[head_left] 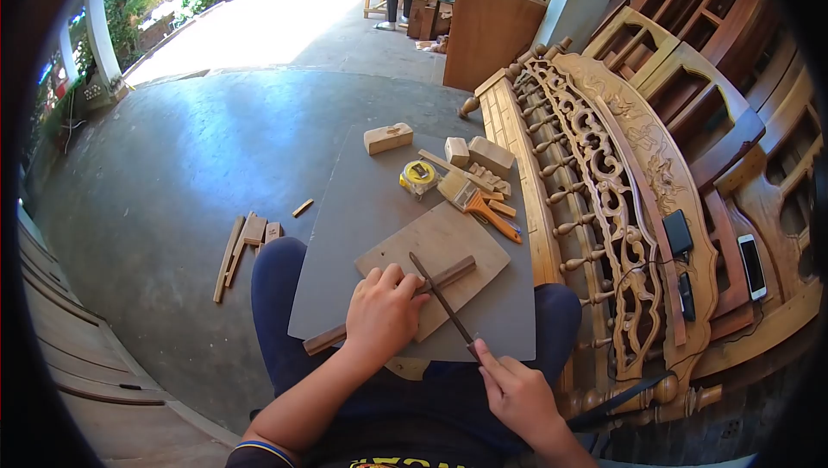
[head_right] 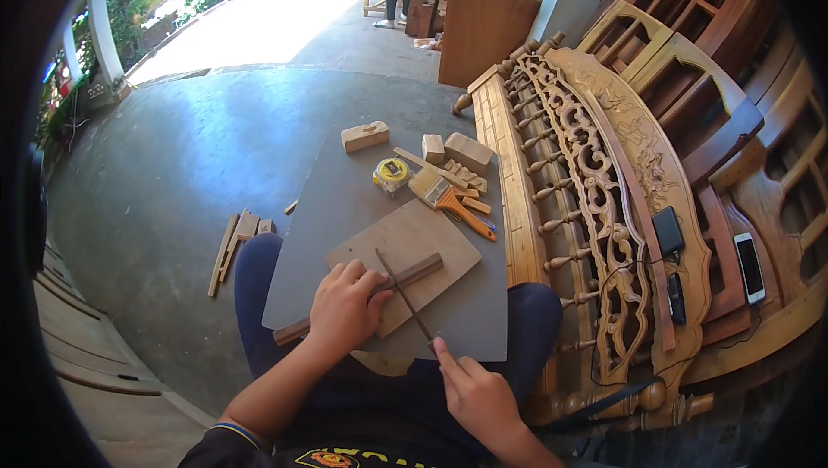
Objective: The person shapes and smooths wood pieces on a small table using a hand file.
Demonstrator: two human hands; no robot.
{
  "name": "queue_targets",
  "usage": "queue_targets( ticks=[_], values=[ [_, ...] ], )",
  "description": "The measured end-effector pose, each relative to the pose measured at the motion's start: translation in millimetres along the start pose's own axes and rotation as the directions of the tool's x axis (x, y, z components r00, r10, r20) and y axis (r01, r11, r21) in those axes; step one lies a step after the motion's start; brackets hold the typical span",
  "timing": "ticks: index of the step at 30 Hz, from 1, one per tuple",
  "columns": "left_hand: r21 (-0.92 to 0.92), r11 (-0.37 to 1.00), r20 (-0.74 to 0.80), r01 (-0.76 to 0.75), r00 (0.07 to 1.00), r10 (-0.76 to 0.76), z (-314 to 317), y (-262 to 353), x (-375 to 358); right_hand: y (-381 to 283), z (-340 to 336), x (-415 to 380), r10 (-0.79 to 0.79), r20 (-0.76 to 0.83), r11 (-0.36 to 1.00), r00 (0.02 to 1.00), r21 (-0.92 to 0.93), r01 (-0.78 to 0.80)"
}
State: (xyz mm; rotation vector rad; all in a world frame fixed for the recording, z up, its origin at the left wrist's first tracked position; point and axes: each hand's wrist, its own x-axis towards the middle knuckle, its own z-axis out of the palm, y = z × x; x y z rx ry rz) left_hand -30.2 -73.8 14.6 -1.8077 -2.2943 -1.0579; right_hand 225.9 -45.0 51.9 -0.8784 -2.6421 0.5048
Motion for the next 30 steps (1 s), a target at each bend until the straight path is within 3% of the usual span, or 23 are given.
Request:
queue_targets(
  ticks=[5, 13, 16, 24, 30],
  values=[
    [-0.017, 1.0, 0.039, 0.013, 0.999, -0.012, -2, 0, 3, 14, 26, 35, -0.046, -0.083, 0.998, 0.995, 0.05, 0.05],
    [-0.055, 0.998, 0.054, 0.01, 0.998, -0.007, -3, -2, 3, 15, -5, -16, 0.018, -0.059, 0.983, 0.998, 0.183, -0.007],
    [-0.061, 0.998, 0.057, 0.008, 0.998, -0.005, -3, -2, 6, 22, 19, 29, -0.038, -0.084, 0.984, 0.996, 0.169, 0.052],
    [-0.014, 0.999, 0.057, -0.051, 0.997, 0.052, 9, 27, -10, 19, 15, -6, 0.06, -0.105, 0.985, 0.993, 0.17, -0.041],
    [-0.011, 0.995, 0.061, -0.1, 0.993, 0.101, 0, 0, -4, 13, 30, 27, 0.023, -0.12, 0.984, 0.993, 0.177, -0.001]
  ],
)
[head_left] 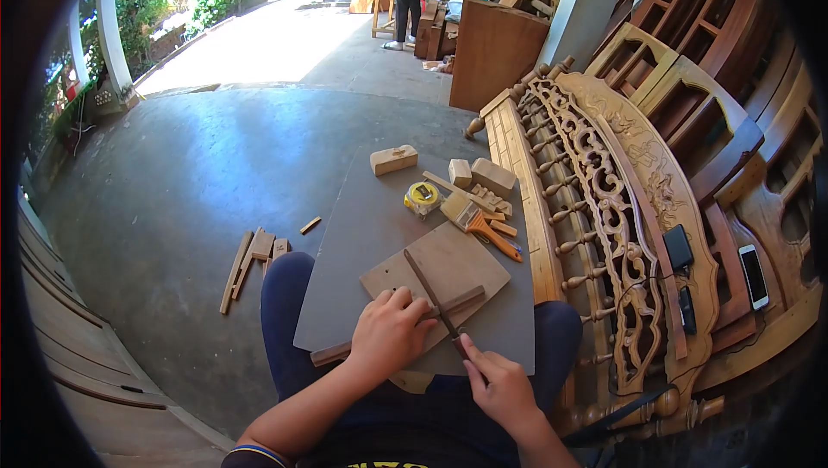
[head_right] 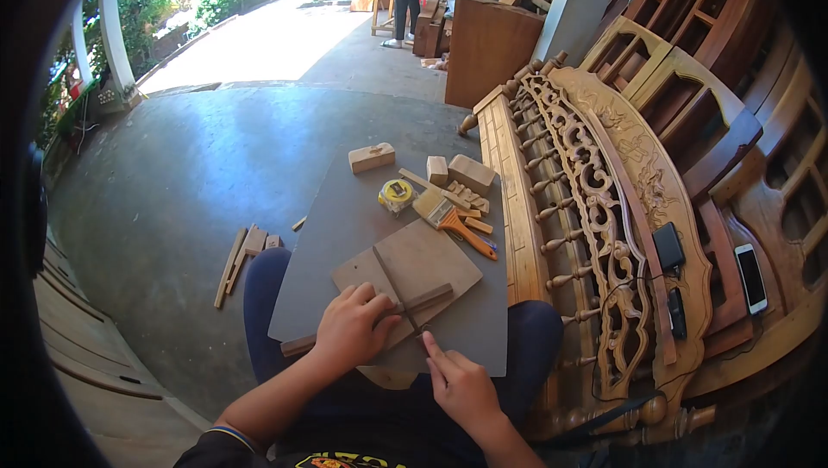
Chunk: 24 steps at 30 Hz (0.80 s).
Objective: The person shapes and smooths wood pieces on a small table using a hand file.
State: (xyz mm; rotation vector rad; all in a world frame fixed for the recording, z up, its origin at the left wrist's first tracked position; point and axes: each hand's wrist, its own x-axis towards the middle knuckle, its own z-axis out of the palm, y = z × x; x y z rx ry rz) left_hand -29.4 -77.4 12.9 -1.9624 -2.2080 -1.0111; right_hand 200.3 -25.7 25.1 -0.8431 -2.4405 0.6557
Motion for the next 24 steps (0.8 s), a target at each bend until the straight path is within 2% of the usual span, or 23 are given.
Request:
queue_targets(
  ticks=[5, 10, 13, 15, 19, 24],
  values=[
    [0.082, 0.993, -0.045, 0.086, 0.996, -0.082, 0, 9, -4, -5, 6, 11, 0.015, 0.03, 0.999, 0.999, -0.035, -0.014],
    [0.113, 0.988, -0.061, 0.102, 0.994, -0.096, 3, 10, -3, -2, -40, -48, 0.026, 0.043, 0.999, 0.999, 0.043, -0.027],
    [0.096, 0.993, -0.027, 0.065, 0.998, -0.063, 2, 6, -4, 0, -38, -40, 0.001, 0.024, 0.999, 1.0, 0.036, -0.002],
    [0.075, 0.996, -0.024, 0.057, 0.998, -0.056, 1, 6, -2, 7, -12, -11, -0.025, 0.015, 1.0, 1.0, 0.014, 0.025],
    [0.083, 0.991, -0.024, 0.108, 0.994, -0.106, -1, 9, -4, 5, 5, 18, -0.038, 0.026, 0.999, 0.999, 0.006, 0.038],
    [0.113, 0.984, -0.038, 0.136, 0.991, -0.132, 2, 12, -4, 6, -33, -50, 0.02, 0.019, 1.0, 1.0, 0.006, -0.02]
  ],
)
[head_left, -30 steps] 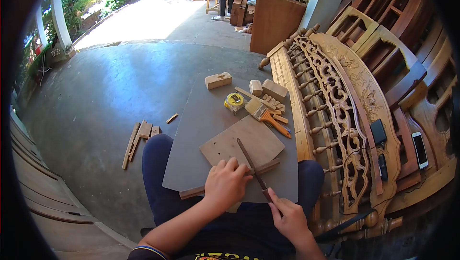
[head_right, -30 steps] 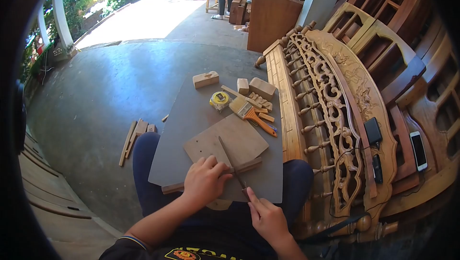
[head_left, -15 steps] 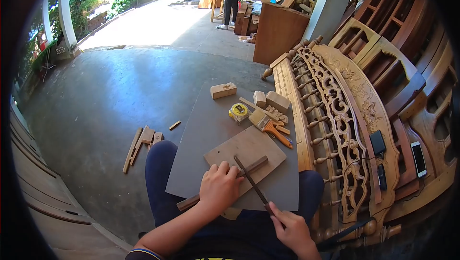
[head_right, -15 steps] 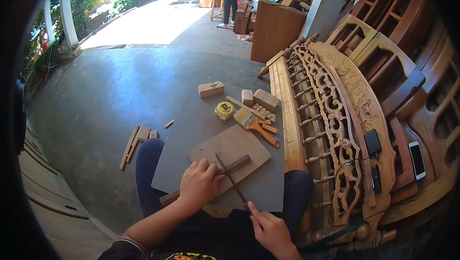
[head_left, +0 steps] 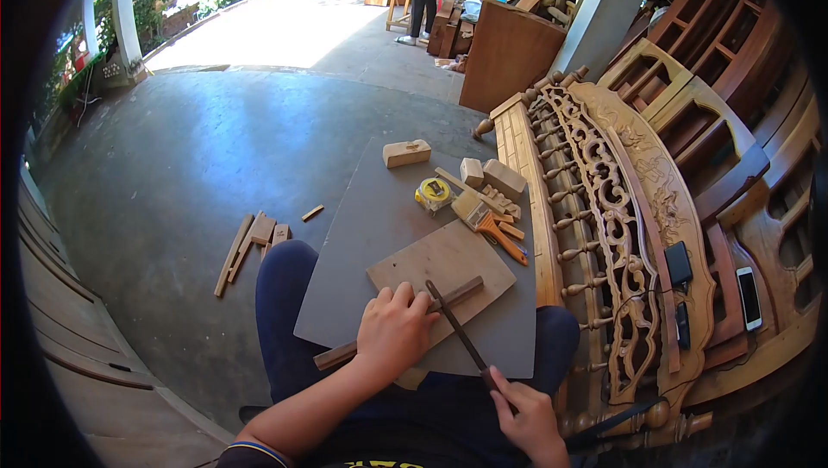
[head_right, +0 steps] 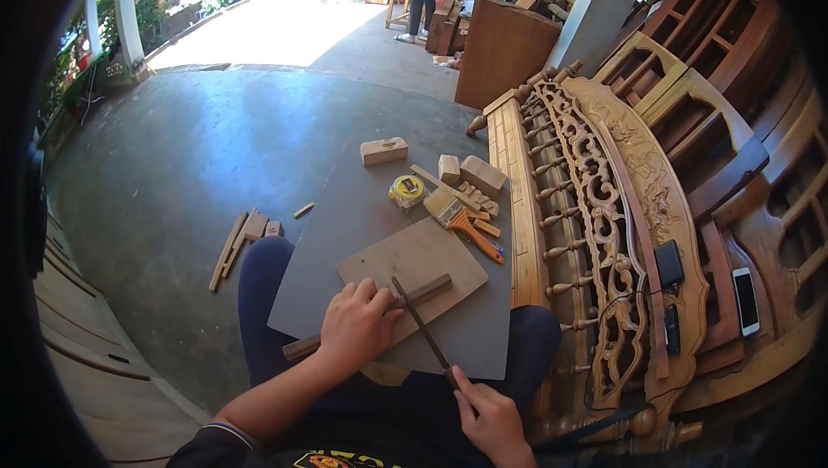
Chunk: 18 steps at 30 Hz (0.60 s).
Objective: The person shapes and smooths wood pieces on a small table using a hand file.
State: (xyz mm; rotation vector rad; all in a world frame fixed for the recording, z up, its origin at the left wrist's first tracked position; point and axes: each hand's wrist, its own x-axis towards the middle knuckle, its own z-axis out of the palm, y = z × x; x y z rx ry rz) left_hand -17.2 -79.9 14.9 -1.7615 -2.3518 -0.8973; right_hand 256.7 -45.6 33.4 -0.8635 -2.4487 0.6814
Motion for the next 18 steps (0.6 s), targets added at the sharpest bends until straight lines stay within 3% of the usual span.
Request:
queue_targets(
  ticks=[5, 9, 17, 18],
  values=[
    [-0.072, 0.994, 0.029, -0.086, 0.996, 0.088, 1, -10, 2, -6, 5, 18, -0.004, 0.015, 1.0, 1.0, -0.023, 0.005],
    [-0.049, 0.997, 0.027, -0.053, 0.998, 0.055, 0, -7, 2, -7, 32, 66, -0.048, 0.002, 0.998, 0.999, -0.044, 0.048],
    [-0.034, 0.999, -0.009, -0.036, 0.999, 0.036, 4, -7, 2, -19, -10, -12, 0.108, 0.003, 0.994, 0.994, -0.022, -0.108],
    [-0.045, 0.997, -0.006, -0.066, 0.998, 0.066, 4, -8, 1, -16, -9, -8, 0.024, 0.008, 0.999, 1.0, -0.023, -0.024]
  ],
)
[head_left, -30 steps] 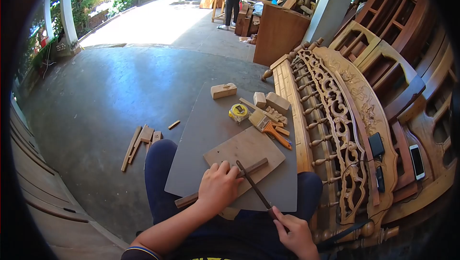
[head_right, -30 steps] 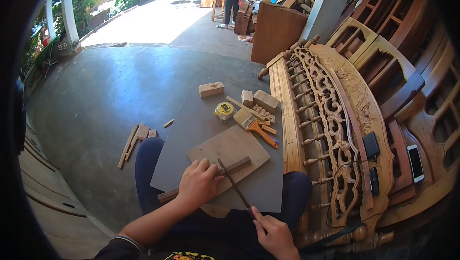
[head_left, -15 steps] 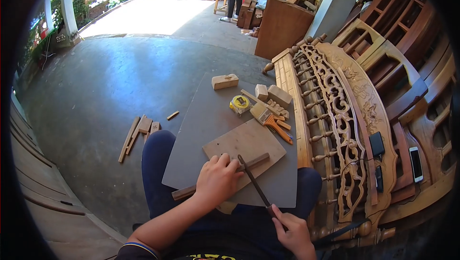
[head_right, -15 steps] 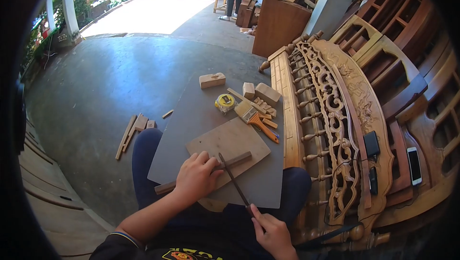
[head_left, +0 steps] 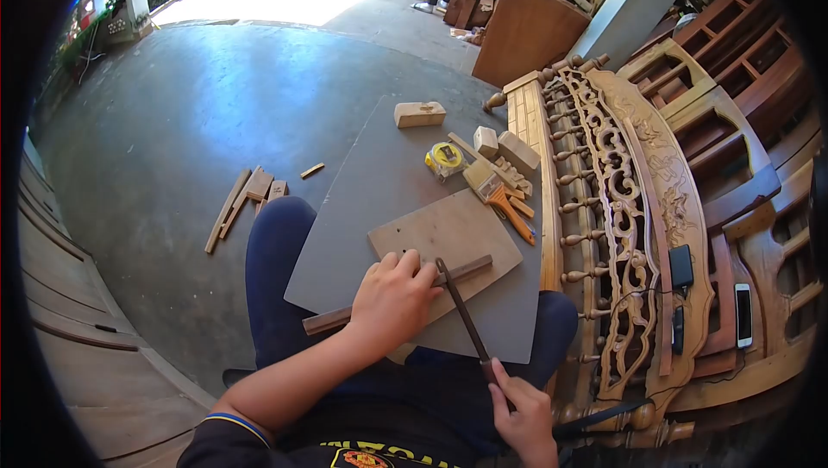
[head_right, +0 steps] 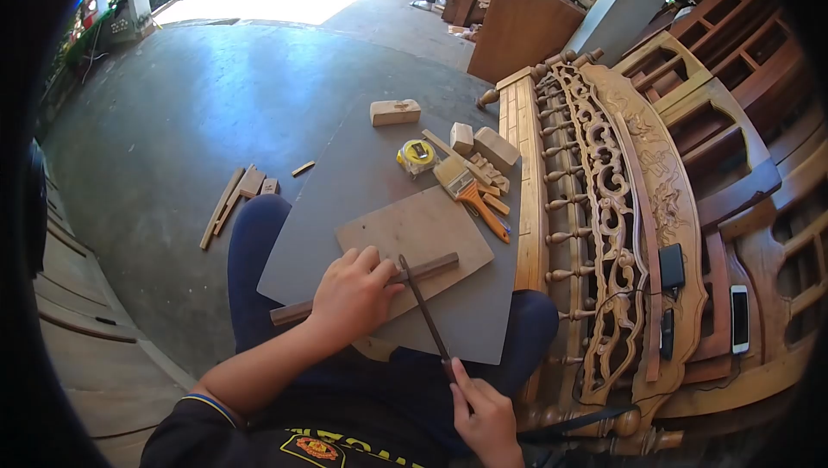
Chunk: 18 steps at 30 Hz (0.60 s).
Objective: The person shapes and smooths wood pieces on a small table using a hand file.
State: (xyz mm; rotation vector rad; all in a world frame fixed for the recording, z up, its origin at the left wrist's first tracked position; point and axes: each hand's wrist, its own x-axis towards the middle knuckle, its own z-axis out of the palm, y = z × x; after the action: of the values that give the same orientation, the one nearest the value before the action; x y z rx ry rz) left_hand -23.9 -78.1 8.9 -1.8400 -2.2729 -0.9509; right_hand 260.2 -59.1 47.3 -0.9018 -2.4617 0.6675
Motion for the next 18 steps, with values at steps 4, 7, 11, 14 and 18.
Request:
queue_targets(
  ticks=[4, 7, 11, 14, 18],
  values=[
    [0.005, 1.0, 0.004, -0.013, 1.0, 0.013, 2, -2, 1, 7, 35, 62, -0.101, -0.003, 0.993, 0.995, -0.067, 0.101],
    [0.031, 0.999, 0.003, 0.018, 1.0, -0.018, 1, 1, -1, 8, 48, 82, -0.123, -0.016, 0.991, 0.992, -0.063, 0.122],
    [0.035, 0.998, 0.001, 0.047, 0.999, -0.047, -1, 4, -1, 1, 11, 24, -0.021, 0.032, 0.996, 0.999, -0.091, 0.024],
    [-0.005, 1.0, -0.007, 0.01, 1.0, -0.01, 3, -3, 0, -6, -5, 1, 0.037, 0.061, 0.996, 0.997, -0.078, -0.032],
    [-0.02, 1.0, 0.022, -0.014, 1.0, 0.015, 3, -2, 2, -4, 19, 43, -0.084, 0.031, 0.993, 0.996, -0.075, 0.086]
  ],
)
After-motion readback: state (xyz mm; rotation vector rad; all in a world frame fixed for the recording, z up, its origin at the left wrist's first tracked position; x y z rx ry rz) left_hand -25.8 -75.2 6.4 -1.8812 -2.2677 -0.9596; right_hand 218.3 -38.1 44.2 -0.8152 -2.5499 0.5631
